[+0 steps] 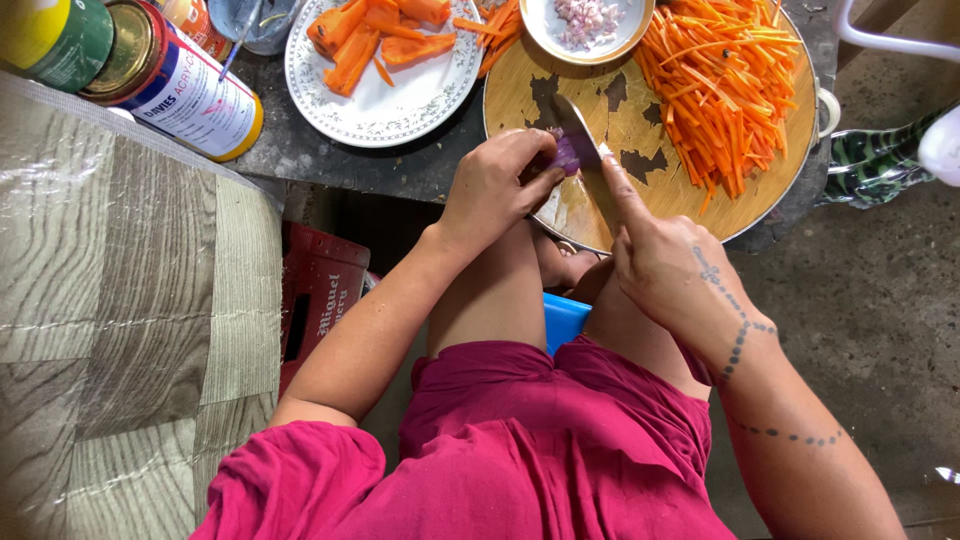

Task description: The person chops a shallot into small pieces on a wooden cutting board using a knife, while already chopped carrots and other vegetables sit nearby on the table.

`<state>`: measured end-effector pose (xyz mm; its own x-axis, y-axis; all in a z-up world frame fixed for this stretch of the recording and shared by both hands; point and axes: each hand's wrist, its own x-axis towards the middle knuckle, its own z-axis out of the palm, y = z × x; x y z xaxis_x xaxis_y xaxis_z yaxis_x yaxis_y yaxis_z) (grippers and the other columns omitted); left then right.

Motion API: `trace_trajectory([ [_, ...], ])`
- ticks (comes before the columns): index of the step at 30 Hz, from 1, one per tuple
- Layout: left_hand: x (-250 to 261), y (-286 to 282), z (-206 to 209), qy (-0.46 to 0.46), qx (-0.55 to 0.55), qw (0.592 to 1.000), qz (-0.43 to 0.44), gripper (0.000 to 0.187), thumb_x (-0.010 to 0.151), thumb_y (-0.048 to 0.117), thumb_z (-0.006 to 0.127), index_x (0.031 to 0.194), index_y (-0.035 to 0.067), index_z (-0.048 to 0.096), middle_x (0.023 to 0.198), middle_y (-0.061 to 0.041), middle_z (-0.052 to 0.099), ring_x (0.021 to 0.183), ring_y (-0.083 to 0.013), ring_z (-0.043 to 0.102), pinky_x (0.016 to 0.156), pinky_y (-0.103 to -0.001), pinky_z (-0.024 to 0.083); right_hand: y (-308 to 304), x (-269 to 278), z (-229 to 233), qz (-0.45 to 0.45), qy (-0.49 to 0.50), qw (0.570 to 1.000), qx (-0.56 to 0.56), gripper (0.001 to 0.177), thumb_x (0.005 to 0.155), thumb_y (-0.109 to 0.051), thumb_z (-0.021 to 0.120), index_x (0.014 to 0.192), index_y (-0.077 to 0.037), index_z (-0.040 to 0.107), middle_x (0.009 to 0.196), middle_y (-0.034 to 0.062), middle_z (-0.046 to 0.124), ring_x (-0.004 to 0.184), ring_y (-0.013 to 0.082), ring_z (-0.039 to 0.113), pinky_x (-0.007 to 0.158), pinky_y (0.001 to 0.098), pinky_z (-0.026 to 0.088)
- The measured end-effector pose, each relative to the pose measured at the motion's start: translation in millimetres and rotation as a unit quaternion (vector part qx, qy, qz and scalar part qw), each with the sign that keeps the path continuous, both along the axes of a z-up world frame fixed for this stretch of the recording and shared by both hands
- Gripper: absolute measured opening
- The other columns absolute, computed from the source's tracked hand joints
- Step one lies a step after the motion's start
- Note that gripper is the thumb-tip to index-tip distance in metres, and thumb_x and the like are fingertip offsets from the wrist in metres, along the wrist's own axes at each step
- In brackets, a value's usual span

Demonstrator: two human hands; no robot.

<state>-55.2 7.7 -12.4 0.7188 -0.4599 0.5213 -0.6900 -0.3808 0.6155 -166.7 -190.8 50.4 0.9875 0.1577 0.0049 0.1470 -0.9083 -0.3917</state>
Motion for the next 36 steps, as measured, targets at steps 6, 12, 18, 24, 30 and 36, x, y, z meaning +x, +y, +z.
trace_trajectory([
  [6, -2, -3, -3, -0.013, -0.004, 1.000, 0.011, 0.023, 0.090, 0.017, 0.079, 0.105, 0.003, 0.068, 0.097, -0.013, 0.071, 0.090, -0.0315, 0.071, 0.080, -0.040, 0.058, 0, -6, 14, 0.008, 0.003, 1.000, 0.024, 0.074, 0.091, -0.011, 0.056, 0.160, -0.007, 0.030, 0.065, 0.0287, 0.065, 0.062, 0.0479, 0.066, 0.064, 0.0576, 0.052],
  [12, -2, -1, -3, -0.026, -0.015, 1.000, 0.002, 0.021, 0.091, 0.016, 0.079, 0.102, 0.003, 0.068, 0.097, -0.013, 0.071, 0.090, -0.0334, 0.071, 0.080, -0.040, 0.058, 0, -7, 25, 0.006, 0.011, 0.999, 0.051, 0.069, 0.093, -0.010, 0.054, 0.159, -0.005, 0.035, 0.064, 0.0299, 0.063, 0.061, 0.0479, 0.066, 0.065, 0.0583, 0.052],
  [18, -2, -2, -1, -0.016, -0.012, 1.000, 0.010, 0.019, 0.090, 0.015, 0.079, 0.099, 0.003, 0.067, 0.093, -0.013, 0.070, 0.087, -0.0330, 0.071, 0.077, -0.040, 0.058, 3, -8, 23, 0.009, 0.032, 0.999, -0.004, 0.068, 0.094, -0.013, 0.055, 0.158, -0.005, 0.033, 0.062, 0.0293, 0.064, 0.060, 0.0475, 0.066, 0.063, 0.0575, 0.053],
  [24, 2, -2, -2, -0.002, -0.002, 1.000, 0.010, 0.019, 0.090, 0.017, 0.079, 0.098, 0.003, 0.069, 0.091, -0.013, 0.071, 0.084, -0.0321, 0.071, 0.074, -0.039, 0.058, 12, -1, 13, 0.014, 0.052, 0.995, -0.085, 0.081, 0.087, -0.008, 0.057, 0.161, -0.004, 0.024, 0.061, 0.0264, 0.066, 0.059, 0.0454, 0.068, 0.062, 0.0561, 0.055],
  [30, 8, -1, -3, -0.005, -0.019, 1.000, 0.016, 0.020, 0.091, 0.019, 0.079, 0.102, 0.002, 0.073, 0.099, -0.012, 0.074, 0.088, -0.0311, 0.073, 0.076, -0.037, 0.059, 8, 21, 21, 0.027, 0.063, 0.995, -0.077, 0.083, 0.086, -0.009, 0.059, 0.161, -0.006, 0.025, 0.062, 0.0299, 0.065, 0.061, 0.0484, 0.067, 0.062, 0.0579, 0.054],
  [36, 10, -1, -6, 0.019, -0.022, 0.999, 0.016, 0.022, 0.089, 0.019, 0.079, 0.101, 0.002, 0.075, 0.100, -0.012, 0.076, 0.089, -0.0291, 0.074, 0.078, -0.035, 0.059, 5, 32, 20, 0.045, 0.059, 0.997, -0.002, 0.070, 0.091, -0.010, 0.057, 0.157, -0.005, 0.035, 0.065, 0.0325, 0.063, 0.061, 0.0499, 0.066, 0.063, 0.0585, 0.053],
])
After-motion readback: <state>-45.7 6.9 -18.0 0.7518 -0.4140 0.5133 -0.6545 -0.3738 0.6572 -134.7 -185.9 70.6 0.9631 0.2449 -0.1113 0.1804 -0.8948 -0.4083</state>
